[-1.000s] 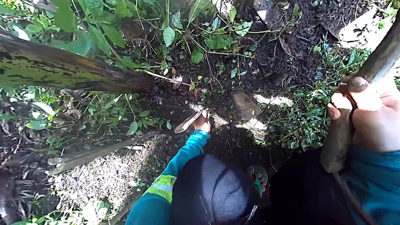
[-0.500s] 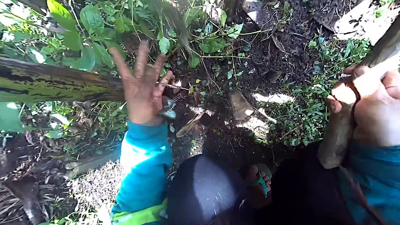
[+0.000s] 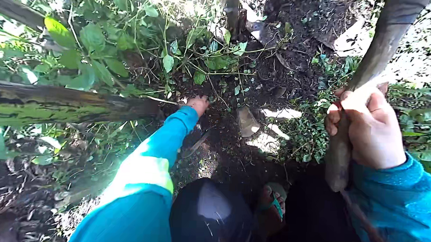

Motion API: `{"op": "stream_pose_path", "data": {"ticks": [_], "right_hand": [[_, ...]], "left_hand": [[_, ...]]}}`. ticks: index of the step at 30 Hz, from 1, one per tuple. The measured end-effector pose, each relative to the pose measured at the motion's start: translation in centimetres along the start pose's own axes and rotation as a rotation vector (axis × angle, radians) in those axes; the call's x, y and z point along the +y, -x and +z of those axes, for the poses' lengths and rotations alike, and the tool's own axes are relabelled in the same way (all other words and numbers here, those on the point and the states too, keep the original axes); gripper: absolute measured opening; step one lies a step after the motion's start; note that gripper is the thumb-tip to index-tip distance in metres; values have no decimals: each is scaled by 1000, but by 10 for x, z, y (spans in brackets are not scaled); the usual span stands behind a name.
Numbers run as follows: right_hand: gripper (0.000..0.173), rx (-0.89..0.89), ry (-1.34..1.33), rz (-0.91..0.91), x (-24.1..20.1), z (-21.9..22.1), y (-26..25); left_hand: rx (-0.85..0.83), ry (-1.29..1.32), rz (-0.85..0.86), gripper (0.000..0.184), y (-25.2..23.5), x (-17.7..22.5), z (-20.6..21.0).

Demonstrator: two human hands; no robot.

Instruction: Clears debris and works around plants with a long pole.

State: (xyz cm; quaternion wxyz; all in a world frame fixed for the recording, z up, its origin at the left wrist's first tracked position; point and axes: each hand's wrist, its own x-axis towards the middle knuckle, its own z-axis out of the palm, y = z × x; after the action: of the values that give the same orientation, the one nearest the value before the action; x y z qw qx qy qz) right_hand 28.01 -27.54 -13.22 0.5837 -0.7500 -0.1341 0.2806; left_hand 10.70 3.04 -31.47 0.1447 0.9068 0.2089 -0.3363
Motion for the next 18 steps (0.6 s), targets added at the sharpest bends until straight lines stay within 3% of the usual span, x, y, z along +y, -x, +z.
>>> {"op": "stream_pose_path", "data": {"ticks": [6,8,10,11,12,13,15,17,18], "right_hand": [[12,39,-30,-15,-2,3,-10],[9,47,-53,-2,-4,12,-15],[12,36,-91,34,-8,21,-16],[14,30,-103,50,-10,26,-16],[14,22,-105,65,-12,29,-16],[14,12,-101,74,-13,32,-16],[15,-11,-68,82,-13,36,-14],[16,-44,-42,82,-12,36,-12],[17,-62,-35,81,-12,36,-10]], "left_hand": [[737,86,-232,56,87,-43,-170],[869,25,-357,68,105,-46,-195],[969,-35,-191,60,109,-19,-174],[955,-61,-19,46,101,-4,-146],[790,-61,123,36,88,10,-114],[521,-72,171,35,71,22,-83],[32,-82,45,46,32,37,-32],[-166,-61,-143,65,-1,37,-1],[-195,-35,-203,64,-11,35,8]]}}
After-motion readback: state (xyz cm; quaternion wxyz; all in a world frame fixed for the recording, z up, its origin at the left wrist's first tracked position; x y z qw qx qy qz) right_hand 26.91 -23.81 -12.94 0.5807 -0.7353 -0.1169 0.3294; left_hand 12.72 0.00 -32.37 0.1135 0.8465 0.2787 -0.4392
